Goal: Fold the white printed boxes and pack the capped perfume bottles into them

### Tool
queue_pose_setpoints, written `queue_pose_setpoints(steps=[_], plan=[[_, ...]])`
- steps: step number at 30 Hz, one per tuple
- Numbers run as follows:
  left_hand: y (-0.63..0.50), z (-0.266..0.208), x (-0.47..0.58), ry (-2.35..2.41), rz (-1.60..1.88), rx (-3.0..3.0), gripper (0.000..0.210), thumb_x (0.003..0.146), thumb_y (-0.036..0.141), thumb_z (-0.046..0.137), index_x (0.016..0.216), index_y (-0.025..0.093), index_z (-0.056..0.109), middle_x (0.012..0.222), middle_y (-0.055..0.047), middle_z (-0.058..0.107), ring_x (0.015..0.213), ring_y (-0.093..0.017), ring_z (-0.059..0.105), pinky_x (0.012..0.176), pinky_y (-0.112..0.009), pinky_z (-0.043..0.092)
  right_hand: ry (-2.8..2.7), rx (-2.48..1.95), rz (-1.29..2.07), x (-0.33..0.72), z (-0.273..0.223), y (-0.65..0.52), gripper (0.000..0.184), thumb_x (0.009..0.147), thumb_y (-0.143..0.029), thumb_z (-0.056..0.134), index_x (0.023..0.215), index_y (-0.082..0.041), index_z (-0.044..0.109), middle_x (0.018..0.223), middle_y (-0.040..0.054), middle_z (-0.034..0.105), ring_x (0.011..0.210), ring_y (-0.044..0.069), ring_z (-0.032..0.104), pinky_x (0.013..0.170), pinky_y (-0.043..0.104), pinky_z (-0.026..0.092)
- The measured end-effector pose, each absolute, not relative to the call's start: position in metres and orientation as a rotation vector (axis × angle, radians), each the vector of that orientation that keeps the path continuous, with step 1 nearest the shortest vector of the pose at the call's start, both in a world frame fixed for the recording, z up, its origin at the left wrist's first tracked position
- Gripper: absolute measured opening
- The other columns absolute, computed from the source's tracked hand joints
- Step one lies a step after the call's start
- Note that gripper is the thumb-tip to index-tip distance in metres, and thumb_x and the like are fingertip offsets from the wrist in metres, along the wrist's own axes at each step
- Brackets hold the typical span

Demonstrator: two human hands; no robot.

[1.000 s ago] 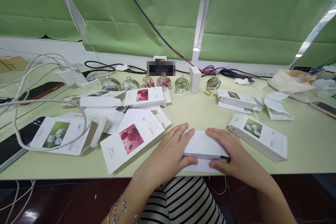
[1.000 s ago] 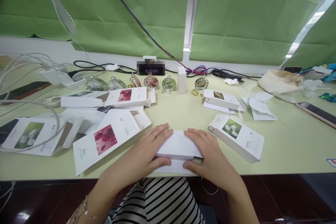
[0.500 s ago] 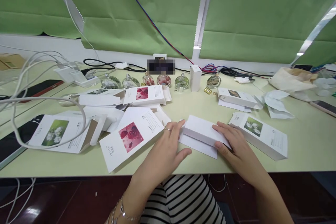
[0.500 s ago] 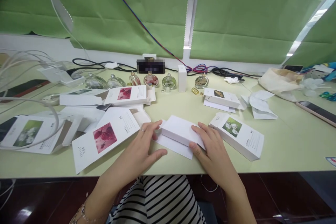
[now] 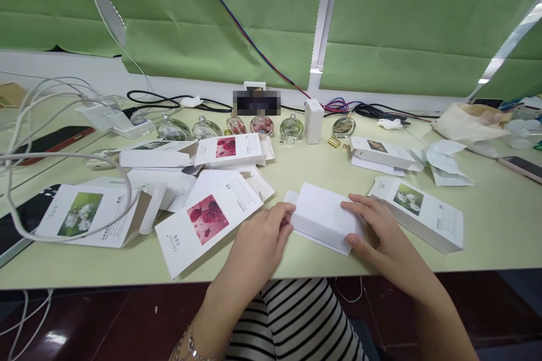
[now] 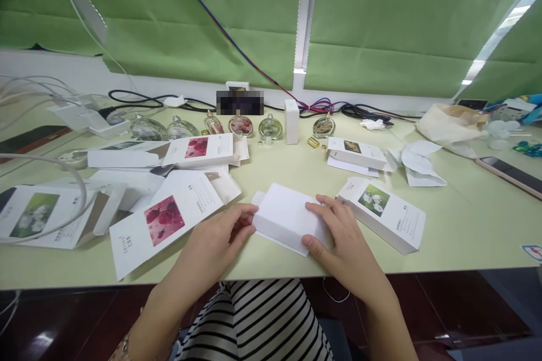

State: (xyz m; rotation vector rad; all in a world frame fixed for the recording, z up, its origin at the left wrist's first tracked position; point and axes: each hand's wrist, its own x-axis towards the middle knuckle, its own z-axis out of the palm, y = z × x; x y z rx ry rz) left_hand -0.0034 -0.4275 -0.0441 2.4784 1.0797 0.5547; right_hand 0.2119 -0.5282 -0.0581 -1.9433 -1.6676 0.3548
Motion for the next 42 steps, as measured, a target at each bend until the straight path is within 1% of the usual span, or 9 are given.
queue_pose_setpoints(steps=[6,11,17,21,27,31,33,37,42], plan=[[-0.438,-0.038,-0.009,1.080,0.477,2.379,0.014,0.086,0.013,0.048,0.094,0.024,0.049,0.084,0.004,0.066,0.076,-0.018,0.065,0.064,-0.030,0.050,-1.633,-1.887,0.397,0.212,-0.056,-0.530,0.039,0.087,-0.049,0.047,0.121,-0.029,0.049,0.138,0.0072,0.039,0.128,0.026,0.039,0.103,0.046,0.039],[-0.441,-0.043,-0.010,1.113,0.524,2.300,0.013,0.086,0.013,0.047,0.091,0.025,0.048,0.082,0.005,0.064,0.075,-0.016,0.063,0.063,-0.028,0.048,-1.674,-1.844,0.461,0.214,-0.056,-0.531,0.043,0.083,-0.049,0.053,0.122,-0.031,0.048,0.140,0.0069,0.036,0.129,0.028,0.039,0.099,0.044,0.042],[-0.439,-0.047,-0.009,1.134,0.562,2.232,0.013,0.085,0.012,0.047,0.088,0.024,0.047,0.080,0.006,0.062,0.073,-0.015,0.062,0.062,-0.026,0.045,-1.674,-1.862,0.511,0.214,-0.057,-0.532,0.048,0.077,-0.051,0.061,0.120,-0.033,0.050,0.141,0.0044,0.036,0.132,0.028,0.035,0.104,0.047,0.037],[-0.439,-0.049,-0.008,1.161,0.596,2.231,0.012,0.084,0.011,0.047,0.086,0.023,0.046,0.077,0.005,0.062,0.070,-0.015,0.062,0.059,-0.026,0.044,-1.673,-1.879,0.531,0.215,-0.058,-0.532,0.052,0.075,-0.050,0.065,0.121,-0.034,0.049,0.147,0.0024,0.032,0.134,0.028,0.033,0.107,0.049,0.034],[-0.440,-0.049,-0.008,1.142,0.604,2.279,0.007,0.089,0.018,0.044,0.090,0.023,0.049,0.082,0.001,0.061,0.074,-0.017,0.061,0.063,-0.030,0.047,-1.654,-1.917,0.489,0.214,-0.058,-0.531,0.051,0.074,-0.051,0.064,0.120,-0.031,0.051,0.146,0.0031,0.037,0.134,0.028,0.034,0.107,0.050,0.033],[-0.439,-0.050,-0.007,1.113,0.701,2.328,0.009,0.089,0.016,0.044,0.091,0.023,0.050,0.098,-0.001,0.062,0.086,-0.018,0.062,0.068,-0.030,0.049,-1.651,-1.938,0.492,0.213,-0.057,-0.531,0.051,0.076,-0.048,0.063,0.122,-0.032,0.049,0.148,0.0019,0.034,0.133,0.027,0.036,0.107,0.049,0.034],[-0.438,-0.051,-0.006,1.109,0.715,2.333,0.010,0.089,0.014,0.045,0.092,0.023,0.050,0.103,-0.001,0.063,0.089,-0.019,0.063,0.069,-0.030,0.050,-1.649,-1.947,0.490,0.212,-0.057,-0.531,0.051,0.076,-0.045,0.064,0.122,-0.031,0.048,0.148,0.0020,0.033,0.134,0.027,0.035,0.108,0.048,0.034],[-0.439,-0.053,-0.006,1.110,0.710,2.327,0.009,0.089,0.014,0.046,0.090,0.022,0.050,0.096,0.000,0.066,0.085,-0.019,0.065,0.066,-0.030,0.051,-1.610,-1.967,0.512,0.212,-0.057,-0.530,0.049,0.073,-0.046,0.065,0.118,-0.031,0.050,0.146,0.0014,0.037,0.134,0.028,0.034,0.108,0.050,0.033],[-0.439,-0.053,-0.007,1.103,0.761,2.322,0.009,0.088,0.013,0.048,0.088,0.022,0.051,0.096,0.001,0.067,0.084,-0.018,0.066,0.064,-0.029,0.052,-1.551,-1.996,0.547,0.213,-0.056,-0.529,0.053,0.068,-0.050,0.069,0.116,-0.033,0.053,0.145,0.0001,0.039,0.133,0.030,0.034,0.107,0.053,0.032]])
